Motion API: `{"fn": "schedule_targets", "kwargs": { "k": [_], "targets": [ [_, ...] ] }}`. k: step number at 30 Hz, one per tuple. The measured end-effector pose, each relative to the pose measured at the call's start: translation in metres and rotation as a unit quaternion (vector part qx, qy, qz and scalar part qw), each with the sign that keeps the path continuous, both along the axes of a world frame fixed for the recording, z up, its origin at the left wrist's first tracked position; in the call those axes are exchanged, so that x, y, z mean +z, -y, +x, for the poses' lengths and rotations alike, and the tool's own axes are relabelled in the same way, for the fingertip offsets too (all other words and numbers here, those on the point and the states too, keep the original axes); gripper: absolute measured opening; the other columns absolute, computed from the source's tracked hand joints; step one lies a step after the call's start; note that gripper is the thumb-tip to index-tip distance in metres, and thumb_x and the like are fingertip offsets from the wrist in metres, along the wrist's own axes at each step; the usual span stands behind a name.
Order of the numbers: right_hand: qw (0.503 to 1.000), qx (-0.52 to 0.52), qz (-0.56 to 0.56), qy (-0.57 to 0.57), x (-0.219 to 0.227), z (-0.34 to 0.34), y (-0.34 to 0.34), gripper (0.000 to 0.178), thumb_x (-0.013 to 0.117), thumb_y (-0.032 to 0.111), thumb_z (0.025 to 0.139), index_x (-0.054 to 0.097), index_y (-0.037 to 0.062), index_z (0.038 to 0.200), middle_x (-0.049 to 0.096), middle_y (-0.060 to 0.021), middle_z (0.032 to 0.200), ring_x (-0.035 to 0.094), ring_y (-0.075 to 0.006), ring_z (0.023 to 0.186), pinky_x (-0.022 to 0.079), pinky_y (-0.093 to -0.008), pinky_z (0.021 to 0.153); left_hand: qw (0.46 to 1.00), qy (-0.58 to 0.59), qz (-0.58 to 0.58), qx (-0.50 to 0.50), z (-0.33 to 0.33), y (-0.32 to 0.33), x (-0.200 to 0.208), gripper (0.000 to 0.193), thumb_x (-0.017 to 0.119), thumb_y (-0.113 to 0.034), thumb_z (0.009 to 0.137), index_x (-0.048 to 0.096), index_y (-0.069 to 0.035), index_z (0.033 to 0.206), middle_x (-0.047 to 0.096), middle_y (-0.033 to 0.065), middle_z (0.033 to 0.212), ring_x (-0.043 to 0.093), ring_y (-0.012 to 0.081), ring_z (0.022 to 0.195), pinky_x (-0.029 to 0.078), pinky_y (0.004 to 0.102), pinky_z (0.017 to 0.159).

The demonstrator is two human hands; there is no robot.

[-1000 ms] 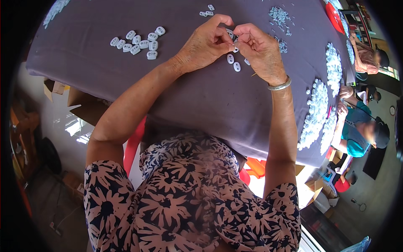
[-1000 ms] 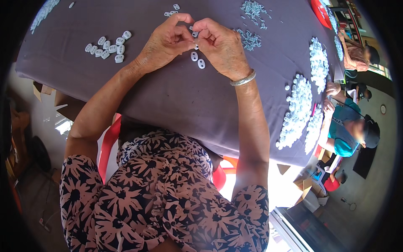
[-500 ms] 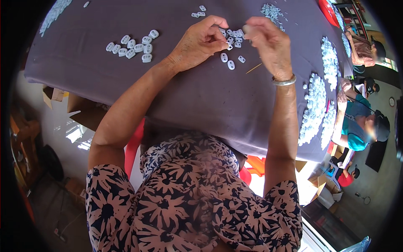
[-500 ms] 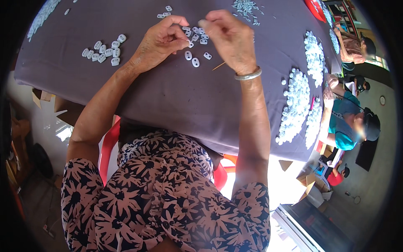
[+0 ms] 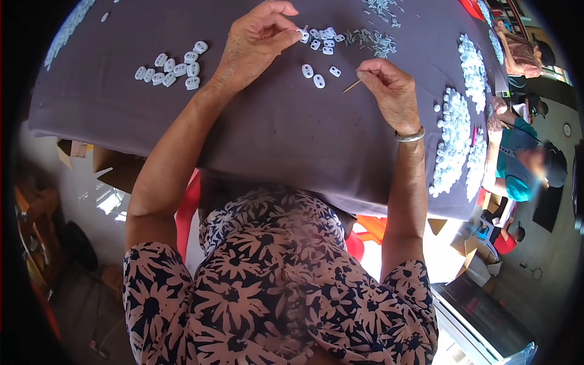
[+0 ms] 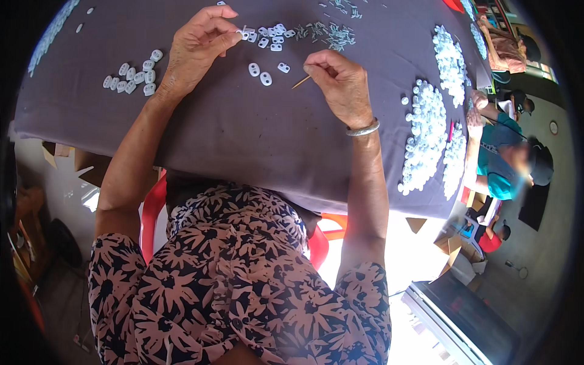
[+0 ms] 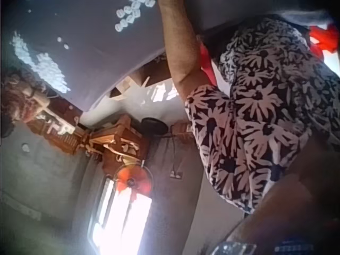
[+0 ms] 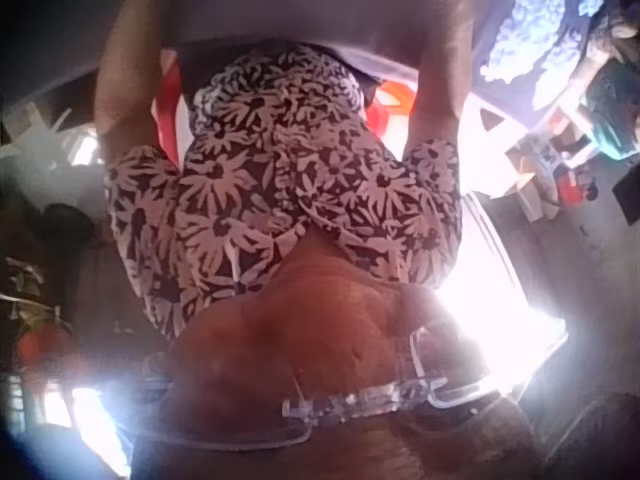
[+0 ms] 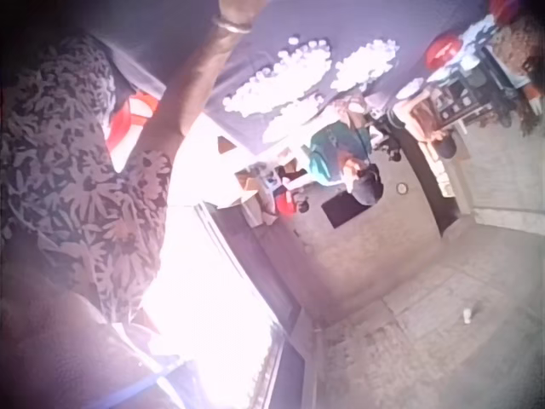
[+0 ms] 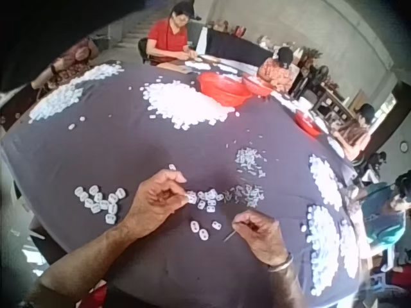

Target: Assembling small white plastic components by inserting metal rings into them.

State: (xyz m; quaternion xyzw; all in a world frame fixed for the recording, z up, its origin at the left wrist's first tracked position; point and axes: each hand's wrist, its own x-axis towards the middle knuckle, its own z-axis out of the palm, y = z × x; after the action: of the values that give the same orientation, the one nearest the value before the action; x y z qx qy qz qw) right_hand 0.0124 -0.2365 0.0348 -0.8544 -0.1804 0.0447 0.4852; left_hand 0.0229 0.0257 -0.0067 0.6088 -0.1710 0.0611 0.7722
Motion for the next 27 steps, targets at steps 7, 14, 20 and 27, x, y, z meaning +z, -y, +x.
{"fn": "schedule_targets", "kwargs": {
  "k": [7,14,20,27],
  "targets": [
    [0.997,0.04,-0.045,0.048,-0.001,-0.013,-0.03,0.01,0.069,0.001,0.083,0.066,0.0018,0.092,0.061,0.0025,0.078,0.055,-0.0034,0.067,0.046,-0.0183,0.06,1.0,-0.023,0.001,0.011,0.0,0.001,0.0,0.026,0.06,0.005,0.088,0.052,-0.006,0.109,0.055,-0.0052,0.08,0.048,-0.0001,0.07,0.039,0.0155,0.063],
    [0.978,0.046,-0.135,0.154,-0.001,-0.021,-0.054,0.019,0.076,0.003,0.072,0.066,0.0031,0.088,0.056,-0.0022,0.072,0.054,-0.0091,0.056,0.045,-0.0239,0.051,0.988,0.144,-0.054,-0.026,0.007,0.004,-0.01,0.024,0.06,0.005,0.088,0.052,-0.005,0.108,0.054,-0.0055,0.079,0.047,-0.0004,0.069,0.039,0.0156,0.061],
    [0.975,0.059,-0.135,0.168,0.001,-0.02,-0.06,0.02,0.077,0.004,0.07,0.064,0.0036,0.085,0.057,-0.0032,0.072,0.054,-0.0125,0.054,0.046,-0.0266,0.051,1.0,0.002,0.001,0.011,-0.001,0.004,-0.002,0.025,0.061,0.005,0.087,0.052,-0.005,0.108,0.053,-0.0054,0.079,0.047,-0.0002,0.07,0.04,0.0157,0.063],
    [0.94,0.096,-0.215,0.245,0.0,-0.02,-0.063,0.015,0.068,0.0,0.073,0.062,0.0021,0.086,0.055,-0.0071,0.072,0.059,-0.022,0.057,0.049,-0.0321,0.053,1.0,0.016,0.0,0.007,-0.001,0.004,-0.004,0.025,0.061,0.005,0.087,0.052,-0.004,0.109,0.054,-0.005,0.079,0.048,0.0002,0.071,0.04,0.0158,0.064]
  ]
}}
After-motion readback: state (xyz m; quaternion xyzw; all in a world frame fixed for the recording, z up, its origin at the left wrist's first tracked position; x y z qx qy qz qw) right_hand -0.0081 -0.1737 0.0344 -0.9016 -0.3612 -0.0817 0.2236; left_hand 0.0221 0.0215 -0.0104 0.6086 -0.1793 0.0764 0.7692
